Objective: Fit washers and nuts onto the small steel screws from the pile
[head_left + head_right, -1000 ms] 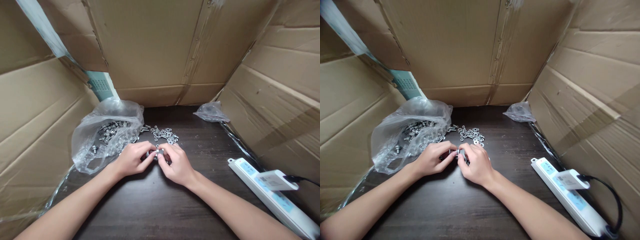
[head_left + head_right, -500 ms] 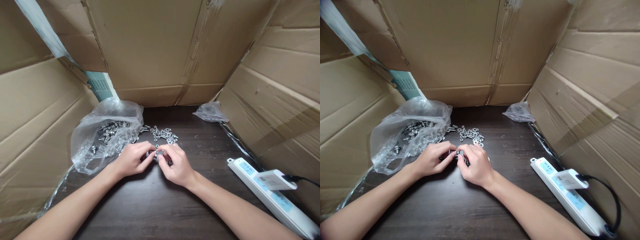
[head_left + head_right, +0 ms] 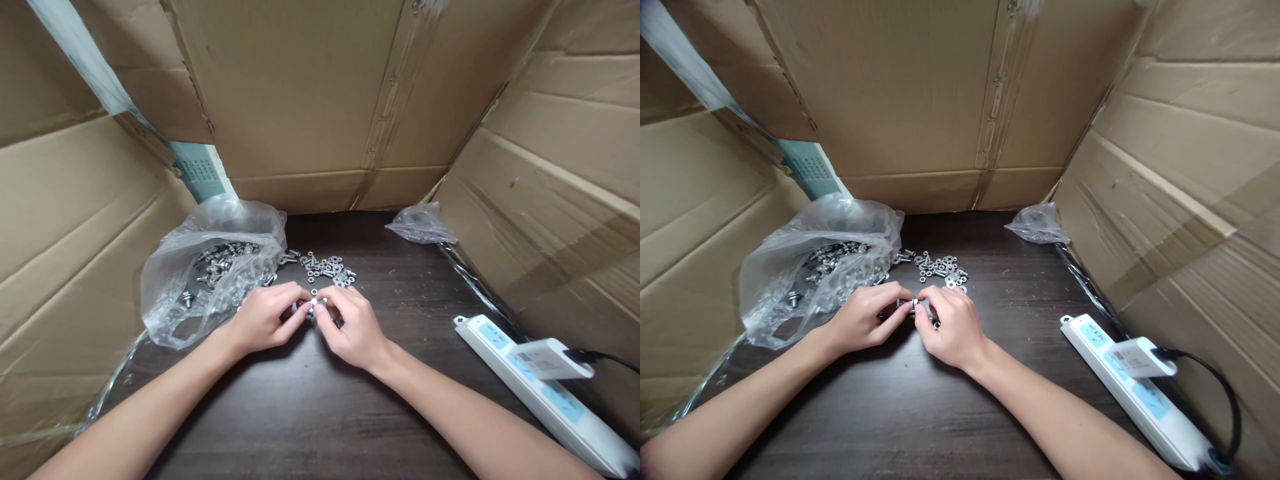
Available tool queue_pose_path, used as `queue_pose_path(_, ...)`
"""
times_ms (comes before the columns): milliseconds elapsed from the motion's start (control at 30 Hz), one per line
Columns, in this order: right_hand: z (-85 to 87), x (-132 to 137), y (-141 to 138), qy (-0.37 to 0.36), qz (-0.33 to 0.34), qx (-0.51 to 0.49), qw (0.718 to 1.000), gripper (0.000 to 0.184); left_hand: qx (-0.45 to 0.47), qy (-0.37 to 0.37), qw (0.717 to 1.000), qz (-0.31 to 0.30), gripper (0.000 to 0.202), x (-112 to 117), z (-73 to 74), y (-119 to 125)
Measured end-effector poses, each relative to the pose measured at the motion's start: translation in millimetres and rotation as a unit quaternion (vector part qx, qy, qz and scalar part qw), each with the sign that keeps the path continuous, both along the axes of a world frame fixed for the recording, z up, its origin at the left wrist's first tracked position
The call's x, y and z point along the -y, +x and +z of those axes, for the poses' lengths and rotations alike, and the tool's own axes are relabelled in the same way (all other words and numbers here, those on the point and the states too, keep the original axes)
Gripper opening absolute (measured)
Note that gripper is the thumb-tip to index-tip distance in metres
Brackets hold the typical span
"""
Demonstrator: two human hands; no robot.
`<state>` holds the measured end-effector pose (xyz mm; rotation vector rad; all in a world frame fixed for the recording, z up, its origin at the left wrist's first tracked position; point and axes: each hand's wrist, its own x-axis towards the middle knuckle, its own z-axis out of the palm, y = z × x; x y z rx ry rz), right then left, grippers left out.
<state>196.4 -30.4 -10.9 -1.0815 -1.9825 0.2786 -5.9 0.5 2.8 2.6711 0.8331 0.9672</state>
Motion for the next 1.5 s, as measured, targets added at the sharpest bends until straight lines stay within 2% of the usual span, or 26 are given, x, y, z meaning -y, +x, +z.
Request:
queue_pose_path(633,-1.7,0.1,0.0,0.019,0.015,0.0,1.0,0.007,-0.001,-0.02,1.0,0.001,0.014,0.8,-1.2,0.2)
queue_pose_path(1333,-0.3,1.2,-1.9,0.058,0.024,-0.02,0.998,0.011,-0.011,0.021,1.0,0.006,0.016,-0.5,-0.3,-0.3)
queue_pose_path(1500,2.7,2.8,-0.9,0.035,0.004,-0.04,0.999,0.006,-0.015,0.016,1.0,-0.002,0.014,-0.1,0.7,-0.7)
